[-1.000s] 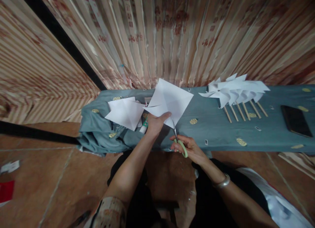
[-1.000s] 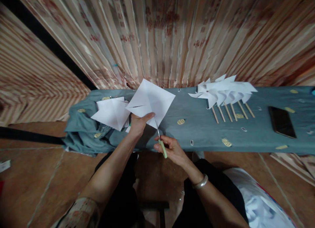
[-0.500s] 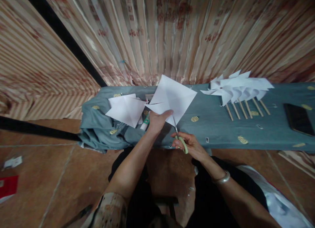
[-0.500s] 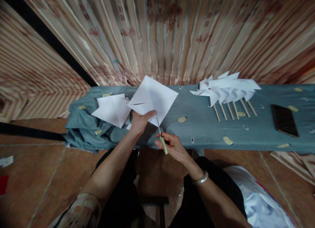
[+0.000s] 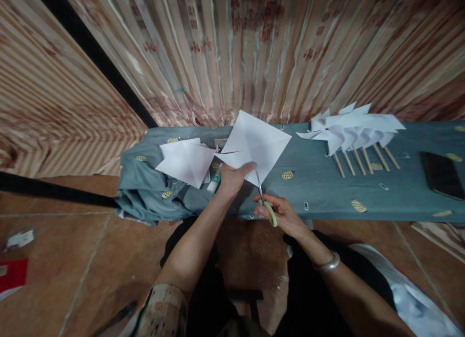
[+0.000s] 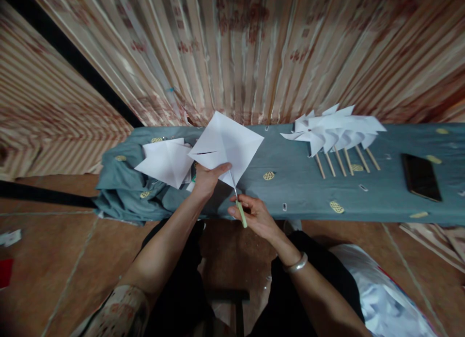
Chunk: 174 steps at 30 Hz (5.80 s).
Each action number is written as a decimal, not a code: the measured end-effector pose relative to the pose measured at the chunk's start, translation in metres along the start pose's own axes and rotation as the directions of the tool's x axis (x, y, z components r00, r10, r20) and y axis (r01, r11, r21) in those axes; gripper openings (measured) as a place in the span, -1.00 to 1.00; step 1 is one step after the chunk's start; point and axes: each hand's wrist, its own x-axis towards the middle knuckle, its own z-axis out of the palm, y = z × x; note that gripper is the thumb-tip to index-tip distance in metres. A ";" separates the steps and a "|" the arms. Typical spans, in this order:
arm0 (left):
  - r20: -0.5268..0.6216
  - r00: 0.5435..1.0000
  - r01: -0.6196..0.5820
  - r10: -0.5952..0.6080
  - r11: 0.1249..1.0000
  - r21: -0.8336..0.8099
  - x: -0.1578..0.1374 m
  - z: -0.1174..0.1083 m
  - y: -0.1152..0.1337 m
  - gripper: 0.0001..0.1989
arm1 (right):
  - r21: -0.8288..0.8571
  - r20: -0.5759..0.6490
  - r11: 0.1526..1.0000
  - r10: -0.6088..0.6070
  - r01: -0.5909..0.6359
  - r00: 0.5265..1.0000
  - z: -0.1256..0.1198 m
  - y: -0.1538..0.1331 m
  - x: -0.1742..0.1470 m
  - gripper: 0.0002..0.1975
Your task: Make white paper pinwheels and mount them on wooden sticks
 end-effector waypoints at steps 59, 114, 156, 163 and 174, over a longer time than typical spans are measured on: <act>0.026 0.993 0.115 -0.116 0.993 0.039 -0.011 0.005 0.001 -0.77 | 0.164 -0.115 0.986 0.056 -0.036 0.992 0.005 -0.008 0.004 -0.52; 0.091 0.991 0.090 -0.096 0.994 0.067 -0.015 0.006 -0.009 -0.73 | 0.221 -0.206 0.975 0.076 -0.029 0.976 0.005 -0.011 0.008 -0.52; 0.089 0.988 0.119 -0.128 0.988 0.100 -0.017 0.007 -0.010 -0.75 | 0.198 -0.231 0.980 0.043 0.003 0.972 0.004 -0.005 0.008 -0.56; 0.100 0.984 0.138 -0.144 0.988 0.069 -0.018 0.009 -0.005 -0.75 | 0.177 -0.228 0.984 0.020 0.021 0.974 0.004 -0.005 0.008 -0.58; 0.113 0.984 0.135 -0.142 0.989 0.061 -0.018 0.007 -0.012 -0.71 | 0.151 -0.245 0.988 0.025 0.013 0.969 0.003 -0.002 0.008 -0.59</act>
